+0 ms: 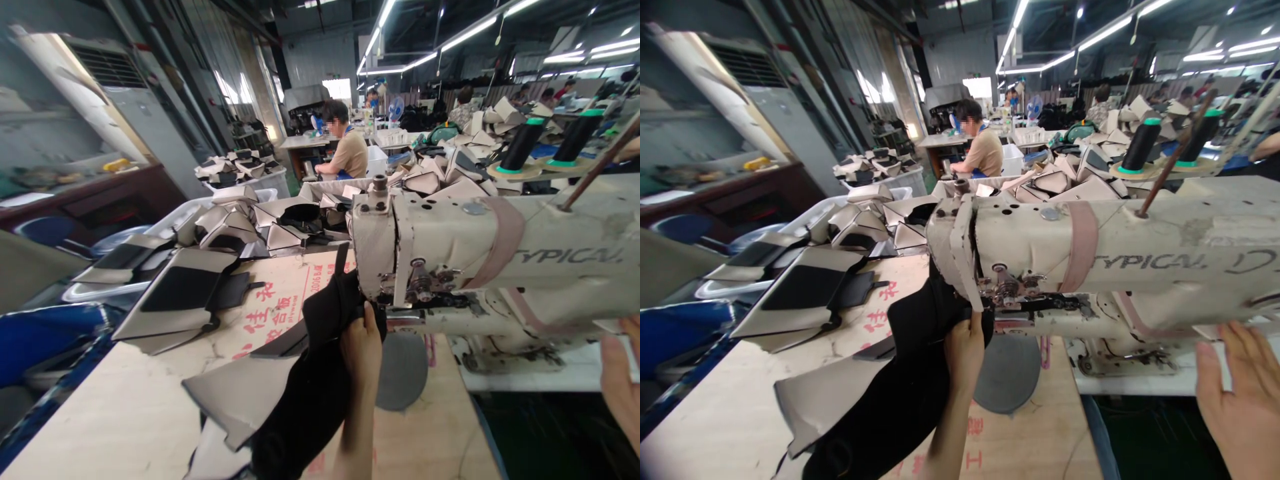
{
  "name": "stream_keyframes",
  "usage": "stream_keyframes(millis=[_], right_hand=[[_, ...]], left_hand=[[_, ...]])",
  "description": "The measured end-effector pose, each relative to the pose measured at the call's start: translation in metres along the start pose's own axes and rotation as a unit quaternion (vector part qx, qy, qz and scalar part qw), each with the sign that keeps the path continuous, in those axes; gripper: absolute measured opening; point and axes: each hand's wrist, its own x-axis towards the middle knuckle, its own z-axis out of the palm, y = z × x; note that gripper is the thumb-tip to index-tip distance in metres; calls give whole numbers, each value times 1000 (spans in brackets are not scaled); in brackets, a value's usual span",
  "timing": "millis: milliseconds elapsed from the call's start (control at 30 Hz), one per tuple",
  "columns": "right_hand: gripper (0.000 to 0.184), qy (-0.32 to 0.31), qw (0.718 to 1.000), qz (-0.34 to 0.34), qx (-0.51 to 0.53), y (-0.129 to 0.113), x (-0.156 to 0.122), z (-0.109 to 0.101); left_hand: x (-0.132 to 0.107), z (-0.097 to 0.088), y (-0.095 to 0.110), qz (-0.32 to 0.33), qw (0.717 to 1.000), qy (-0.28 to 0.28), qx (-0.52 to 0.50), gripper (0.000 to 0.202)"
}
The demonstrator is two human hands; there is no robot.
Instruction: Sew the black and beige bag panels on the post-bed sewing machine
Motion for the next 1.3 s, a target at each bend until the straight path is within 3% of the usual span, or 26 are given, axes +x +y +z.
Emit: stream_keyframes(millis=[67, 200, 500, 633, 733, 800, 833, 900, 933, 1000, 1067, 1167, 1233, 1300], right_hand=[[51, -35, 997, -71, 21, 19, -22, 11], [54, -31, 989, -142, 23, 24, -42, 18], [50, -9, 987, -157, 2, 27, -38, 16], [43, -17, 994, -109, -15, 23, -8, 1], [28, -20, 999, -47, 2, -6, 18, -21], [23, 2, 988, -103, 114, -47, 13, -31], [21, -23, 967, -148, 206, -72, 3, -33], [22, -156, 907, -243, 305, -123, -32, -26], [29, -229, 883, -280, 298, -147, -52, -19], [44, -283, 862, -313, 282, -183, -89, -1], [43, -292, 869, -296, 270, -203, -114, 16], [37, -309, 873, -233, 296, -212, -123, 27], [32, -345, 853, -166, 355, -216, -112, 24], [27, -392, 807, -56, 439, -225, -93, 17]], left_hand=[[-1, 0, 1, -2, 1000, -2, 1, 63], [-3, 0, 1, 1, 1000, -15, -6, 65], [-6, -2, -4, 8, 999, -31, -2, 72], [-7, -4, -3, 10, 999, -37, 7, 73], [-5, -5, -2, 10, 999, -41, 16, 73], [-3, -7, -1, 7, 998, -50, 24, 72], [-2, -8, 0, 6, 998, -55, 27, 72], [-1, -9, 0, 6, 997, -64, 33, 70], [0, -9, 0, 8, 997, -66, 35, 70], [1, -9, 0, 10, 997, -70, 38, 69], [1, -8, 0, 9, 997, -71, 39, 69], [-1, -8, 2, -2, 997, -71, 32, 69], [-2, -9, 3, -20, 996, -78, 23, 68], [-3, -11, 5, -34, 996, -85, 16, 67]])
